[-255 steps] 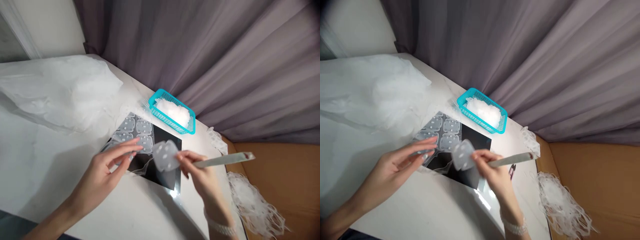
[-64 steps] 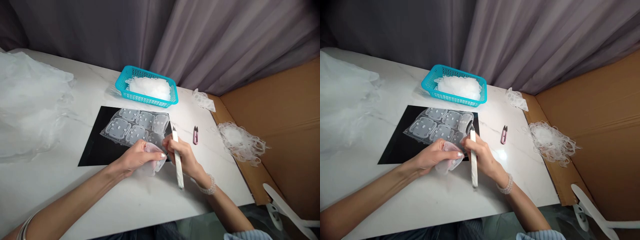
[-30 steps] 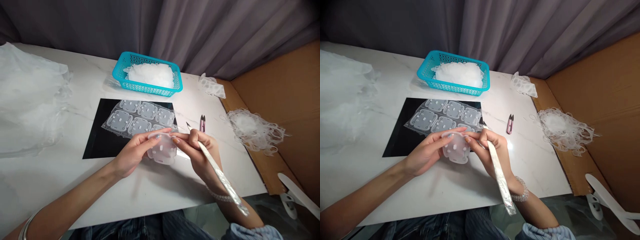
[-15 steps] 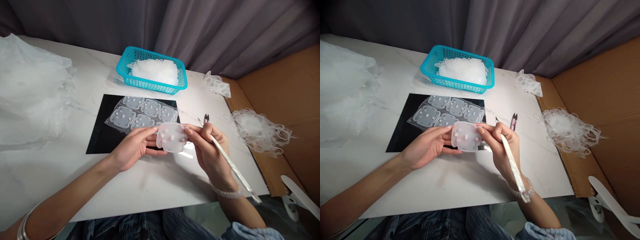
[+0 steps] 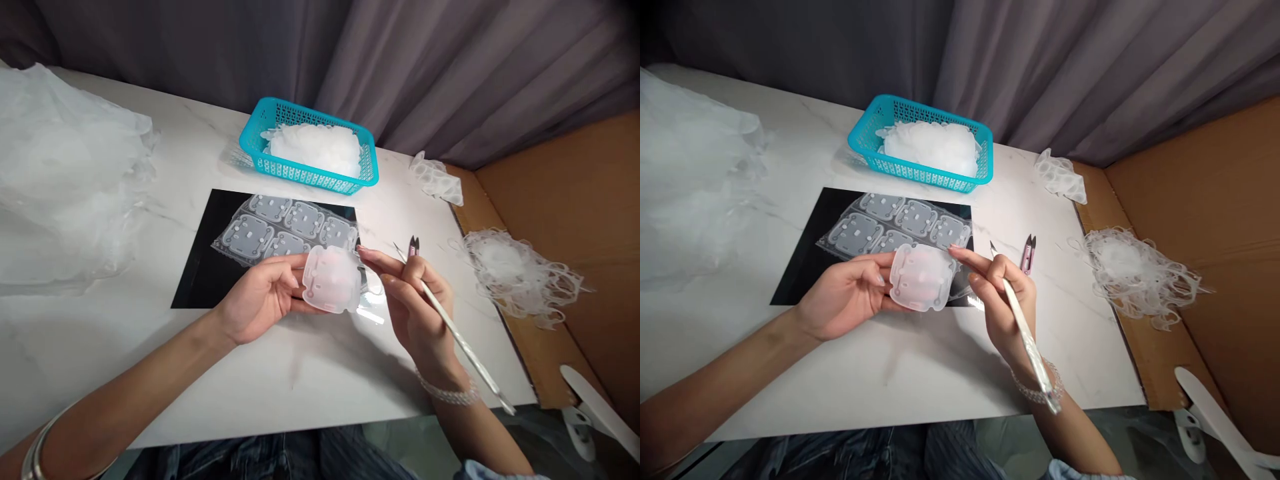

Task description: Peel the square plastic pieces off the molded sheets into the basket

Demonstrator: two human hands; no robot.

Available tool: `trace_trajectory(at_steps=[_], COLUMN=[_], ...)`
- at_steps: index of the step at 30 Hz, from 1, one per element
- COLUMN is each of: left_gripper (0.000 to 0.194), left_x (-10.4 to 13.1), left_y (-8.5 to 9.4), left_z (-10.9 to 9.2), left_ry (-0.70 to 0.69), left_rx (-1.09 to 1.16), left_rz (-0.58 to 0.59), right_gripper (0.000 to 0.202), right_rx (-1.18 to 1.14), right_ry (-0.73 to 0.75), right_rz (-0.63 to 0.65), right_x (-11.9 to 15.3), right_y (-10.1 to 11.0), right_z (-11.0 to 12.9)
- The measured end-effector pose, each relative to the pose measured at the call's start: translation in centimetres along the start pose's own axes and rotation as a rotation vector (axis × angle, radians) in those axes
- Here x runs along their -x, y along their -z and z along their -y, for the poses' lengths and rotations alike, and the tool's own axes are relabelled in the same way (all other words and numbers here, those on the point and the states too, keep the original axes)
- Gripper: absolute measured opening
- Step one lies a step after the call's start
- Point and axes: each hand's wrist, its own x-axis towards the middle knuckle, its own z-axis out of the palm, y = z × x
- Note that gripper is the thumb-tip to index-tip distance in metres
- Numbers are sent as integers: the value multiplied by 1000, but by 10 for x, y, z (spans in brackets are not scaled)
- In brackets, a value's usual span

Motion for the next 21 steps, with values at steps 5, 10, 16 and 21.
trace_trajectory(at_steps=[5, 10, 16, 21], left_gripper=[48, 46, 36, 31], left_x=[0, 0, 1, 0], left_y=[5, 1, -2, 1], left_z=[0, 0, 1, 2], left_ry=[17, 36, 46, 43], left_rx=[23, 19, -40, -1], left_rz=[56, 21, -52, -48], right_gripper=[35, 45, 49, 49], right_rx=[-6, -52, -126, -103], right_ry=[-62, -262, -314, -314], right_rz=[-49, 55, 33, 16], right_x=[-3, -3, -3, -4], right_y=[-2, -4, -4, -5], right_z=[0, 0, -3, -2])
